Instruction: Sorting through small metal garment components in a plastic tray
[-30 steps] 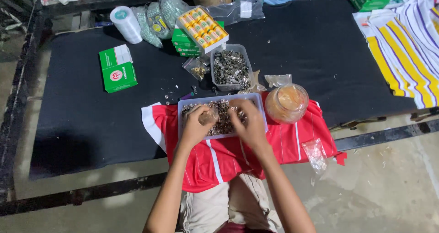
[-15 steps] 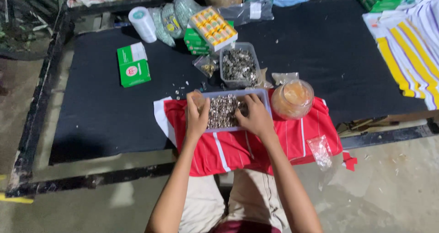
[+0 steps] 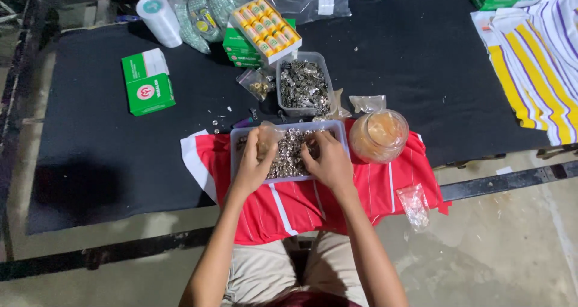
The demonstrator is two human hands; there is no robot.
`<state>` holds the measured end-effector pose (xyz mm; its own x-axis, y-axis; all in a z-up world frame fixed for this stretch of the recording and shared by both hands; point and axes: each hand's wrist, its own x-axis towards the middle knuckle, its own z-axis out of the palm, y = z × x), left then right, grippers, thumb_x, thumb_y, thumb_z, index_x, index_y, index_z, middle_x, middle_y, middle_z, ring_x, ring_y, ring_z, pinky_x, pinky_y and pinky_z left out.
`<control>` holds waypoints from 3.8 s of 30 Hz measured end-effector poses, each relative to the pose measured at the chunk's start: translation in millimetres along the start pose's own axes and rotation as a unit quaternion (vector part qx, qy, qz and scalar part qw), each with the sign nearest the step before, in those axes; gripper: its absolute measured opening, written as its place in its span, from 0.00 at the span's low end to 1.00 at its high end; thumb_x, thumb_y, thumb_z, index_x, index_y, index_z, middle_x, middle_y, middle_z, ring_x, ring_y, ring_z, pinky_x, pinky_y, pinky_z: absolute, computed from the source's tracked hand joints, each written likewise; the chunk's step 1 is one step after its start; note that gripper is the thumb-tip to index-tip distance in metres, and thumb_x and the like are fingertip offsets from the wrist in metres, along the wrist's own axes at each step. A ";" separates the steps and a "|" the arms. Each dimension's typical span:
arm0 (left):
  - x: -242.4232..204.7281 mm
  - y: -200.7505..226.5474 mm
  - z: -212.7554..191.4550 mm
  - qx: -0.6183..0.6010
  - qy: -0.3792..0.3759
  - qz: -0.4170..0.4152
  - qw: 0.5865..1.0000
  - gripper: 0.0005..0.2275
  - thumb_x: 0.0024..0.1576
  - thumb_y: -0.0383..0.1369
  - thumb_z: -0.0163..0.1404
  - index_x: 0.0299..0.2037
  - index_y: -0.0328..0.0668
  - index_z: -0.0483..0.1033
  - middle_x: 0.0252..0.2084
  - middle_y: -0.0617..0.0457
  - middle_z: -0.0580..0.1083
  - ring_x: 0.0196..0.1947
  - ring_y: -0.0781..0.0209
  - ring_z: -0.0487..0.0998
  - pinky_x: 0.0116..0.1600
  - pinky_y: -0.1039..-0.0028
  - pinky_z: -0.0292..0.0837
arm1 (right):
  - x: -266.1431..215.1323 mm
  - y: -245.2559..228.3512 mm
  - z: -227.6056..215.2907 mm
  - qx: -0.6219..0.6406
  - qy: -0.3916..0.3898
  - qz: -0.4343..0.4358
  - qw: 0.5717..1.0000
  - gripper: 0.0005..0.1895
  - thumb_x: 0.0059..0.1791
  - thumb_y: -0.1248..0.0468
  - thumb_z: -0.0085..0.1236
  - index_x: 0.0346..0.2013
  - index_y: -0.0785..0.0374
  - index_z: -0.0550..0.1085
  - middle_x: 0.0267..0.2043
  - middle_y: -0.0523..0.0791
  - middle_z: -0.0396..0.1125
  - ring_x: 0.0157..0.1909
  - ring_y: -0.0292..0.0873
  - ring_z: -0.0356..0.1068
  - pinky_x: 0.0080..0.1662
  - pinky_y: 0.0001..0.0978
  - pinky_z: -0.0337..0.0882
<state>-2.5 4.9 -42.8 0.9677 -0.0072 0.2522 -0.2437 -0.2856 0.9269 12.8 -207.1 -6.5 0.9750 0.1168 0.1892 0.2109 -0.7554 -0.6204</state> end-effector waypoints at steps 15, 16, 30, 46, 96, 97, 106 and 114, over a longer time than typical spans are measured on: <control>4.5 23.2 -5.3 0.001 0.041 -0.029 0.999 0.13 0.65 0.39 0.48 0.46 0.34 0.73 0.37 0.40 0.76 0.42 0.50 0.79 0.45 0.61 0.74 | -0.1 -10.7 -6.5 0.004 0.007 0.015 1.000 0.13 0.47 0.54 0.57 0.38 0.60 0.75 0.38 0.50 0.70 0.43 0.61 0.74 0.41 0.53 0.75; 4.2 20.1 -2.9 0.001 0.041 -0.032 0.999 0.13 0.65 0.39 0.48 0.46 0.34 0.73 0.37 0.40 0.76 0.42 0.50 0.79 0.45 0.61 0.74 | 0.5 -10.3 -7.0 0.004 0.005 0.016 1.000 0.13 0.47 0.54 0.57 0.38 0.60 0.75 0.38 0.50 0.70 0.43 0.61 0.74 0.41 0.53 0.75; 1.6 15.1 -1.9 0.018 0.081 -0.064 0.995 0.14 0.67 0.39 0.42 0.47 0.36 0.74 0.43 0.37 0.78 0.56 0.44 0.76 0.60 0.52 0.67 | -2.3 -0.1 -4.5 0.033 0.024 -0.010 0.999 0.07 0.46 0.63 0.55 0.37 0.60 0.77 0.32 0.49 0.68 0.39 0.58 0.73 0.41 0.46 0.74; 5.4 40.8 -4.1 0.111 0.069 -0.079 0.988 0.13 0.68 0.42 0.38 0.45 0.49 0.75 0.34 0.48 0.82 0.47 0.38 0.79 0.54 0.50 0.69 | -2.5 -6.7 -14.2 0.032 -0.011 -0.035 0.999 0.09 0.46 0.65 0.58 0.40 0.55 0.80 0.35 0.45 0.72 0.41 0.54 0.76 0.42 0.42 0.76; 3.5 78.3 -12.3 0.081 0.013 -0.017 0.996 0.12 0.63 0.42 0.50 0.36 0.43 0.76 0.26 0.49 0.80 0.33 0.48 0.84 0.34 0.64 0.76 | 7.6 -8.9 2.4 0.138 -0.056 -0.051 0.988 0.05 0.45 0.69 0.65 0.35 0.65 0.82 0.38 0.52 0.75 0.44 0.59 0.76 0.46 0.45 0.77; 2.4 74.0 -11.2 0.082 0.012 -0.019 0.996 0.12 0.63 0.42 0.50 0.36 0.43 0.76 0.26 0.49 0.80 0.33 0.48 0.84 0.34 0.64 0.76 | 5.9 -10.6 1.0 0.139 -0.057 -0.050 0.987 0.05 0.45 0.69 0.65 0.35 0.65 0.82 0.38 0.52 0.75 0.44 0.59 0.76 0.46 0.45 0.77; 5.5 48.7 -7.1 0.078 -0.022 -0.046 0.996 0.20 0.62 0.48 0.49 0.48 0.35 0.72 0.38 0.30 0.78 0.41 0.29 0.80 0.38 0.47 0.75 | 2.4 -9.9 -1.5 0.155 -0.017 -0.077 0.985 0.04 0.51 0.67 0.59 0.38 0.64 0.77 0.37 0.52 0.73 0.42 0.58 0.75 0.43 0.47 0.76; 11.5 49.0 -2.5 0.229 -0.085 0.135 0.960 0.17 0.68 0.44 0.41 0.46 0.42 0.80 0.36 0.44 0.78 0.35 0.49 0.81 0.37 0.64 0.73 | -4.4 -3.8 -2.1 0.246 0.072 -0.071 0.964 0.02 0.52 0.70 0.55 0.39 0.64 0.73 0.36 0.50 0.68 0.38 0.49 0.72 0.39 0.37 0.74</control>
<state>-3.5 -6.8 6.1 0.8794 -0.2849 0.3814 -0.4704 -0.6431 0.6043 7.5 -206.0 -3.4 0.9211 0.0790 0.3812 0.3845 -0.3374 -0.8593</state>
